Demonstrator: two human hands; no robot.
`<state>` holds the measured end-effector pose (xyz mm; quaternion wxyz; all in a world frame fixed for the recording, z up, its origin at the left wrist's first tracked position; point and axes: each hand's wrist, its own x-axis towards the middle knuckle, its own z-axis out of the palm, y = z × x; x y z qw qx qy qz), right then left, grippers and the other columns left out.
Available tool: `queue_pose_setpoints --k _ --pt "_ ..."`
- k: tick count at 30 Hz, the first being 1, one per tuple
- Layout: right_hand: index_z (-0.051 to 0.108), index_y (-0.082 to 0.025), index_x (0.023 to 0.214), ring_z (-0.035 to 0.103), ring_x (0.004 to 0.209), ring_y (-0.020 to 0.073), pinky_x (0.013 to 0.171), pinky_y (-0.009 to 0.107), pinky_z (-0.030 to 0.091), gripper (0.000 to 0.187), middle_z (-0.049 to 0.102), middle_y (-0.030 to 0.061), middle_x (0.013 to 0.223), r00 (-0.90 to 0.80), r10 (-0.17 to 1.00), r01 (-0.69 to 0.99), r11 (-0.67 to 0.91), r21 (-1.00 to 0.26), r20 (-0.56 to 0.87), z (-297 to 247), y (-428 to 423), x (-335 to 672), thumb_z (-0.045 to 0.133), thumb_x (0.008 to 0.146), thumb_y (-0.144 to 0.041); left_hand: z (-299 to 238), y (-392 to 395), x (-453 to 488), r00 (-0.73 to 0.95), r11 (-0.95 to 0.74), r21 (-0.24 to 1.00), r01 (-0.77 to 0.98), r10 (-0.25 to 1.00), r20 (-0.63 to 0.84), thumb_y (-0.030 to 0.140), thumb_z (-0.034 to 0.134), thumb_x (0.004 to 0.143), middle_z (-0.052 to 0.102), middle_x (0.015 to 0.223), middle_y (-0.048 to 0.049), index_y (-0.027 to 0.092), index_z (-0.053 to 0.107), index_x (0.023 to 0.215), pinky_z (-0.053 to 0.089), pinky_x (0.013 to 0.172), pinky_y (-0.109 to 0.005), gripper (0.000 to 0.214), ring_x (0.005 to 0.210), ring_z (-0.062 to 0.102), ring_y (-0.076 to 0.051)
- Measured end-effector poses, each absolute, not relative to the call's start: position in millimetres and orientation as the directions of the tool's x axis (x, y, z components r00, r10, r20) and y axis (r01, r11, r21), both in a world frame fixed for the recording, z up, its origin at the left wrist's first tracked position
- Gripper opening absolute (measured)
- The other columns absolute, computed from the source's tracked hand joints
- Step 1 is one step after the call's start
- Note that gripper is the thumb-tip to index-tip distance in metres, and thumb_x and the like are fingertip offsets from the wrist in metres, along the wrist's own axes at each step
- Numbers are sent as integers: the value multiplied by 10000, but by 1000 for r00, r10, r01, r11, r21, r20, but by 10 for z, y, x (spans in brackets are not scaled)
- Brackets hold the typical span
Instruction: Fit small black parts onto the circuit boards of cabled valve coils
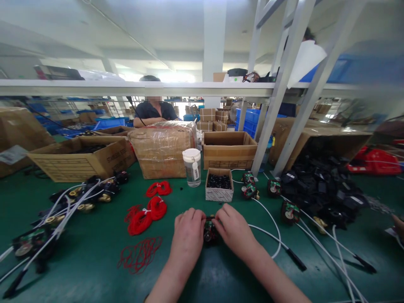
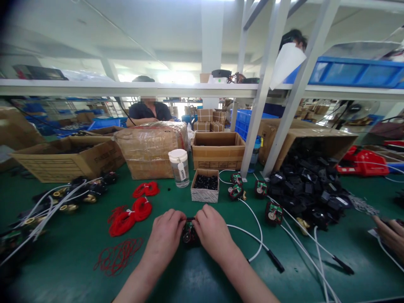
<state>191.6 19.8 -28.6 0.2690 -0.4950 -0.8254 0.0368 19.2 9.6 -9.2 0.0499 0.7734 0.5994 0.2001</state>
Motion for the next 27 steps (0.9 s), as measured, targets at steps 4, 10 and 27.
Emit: queue_pose_setpoints --k 4,10,27 --pt "560 -209 849 532 835 213 728 340 443 134 556 54 903 -378 822 808 518 -281 426 -291 191 1894 533 979 -204 -98 93 179 208 -298 323 898 936 285 177 468 970 651 906 -43 218 647 902 414 883 -378 195 907 611 -228" --pt "545 -209 844 530 845 219 738 347 435 147 549 54 896 -370 829 826 500 -258 420 -299 186 1865 512 988 -205 -126 136 148 182 -298 416 859 938 295 172 488 952 672 924 -41 221 665 935 434 884 -373 184 924 627 -225" --pt "587 -224 894 567 843 187 748 306 447 97 548 14 908 -242 911 644 408 -647 334 -352 236 1882 606 909 -130 -182 207 83 125 -234 655 719 970 209 235 507 928 703 943 -60 231 764 957 487 878 -332 259 929 664 -214"
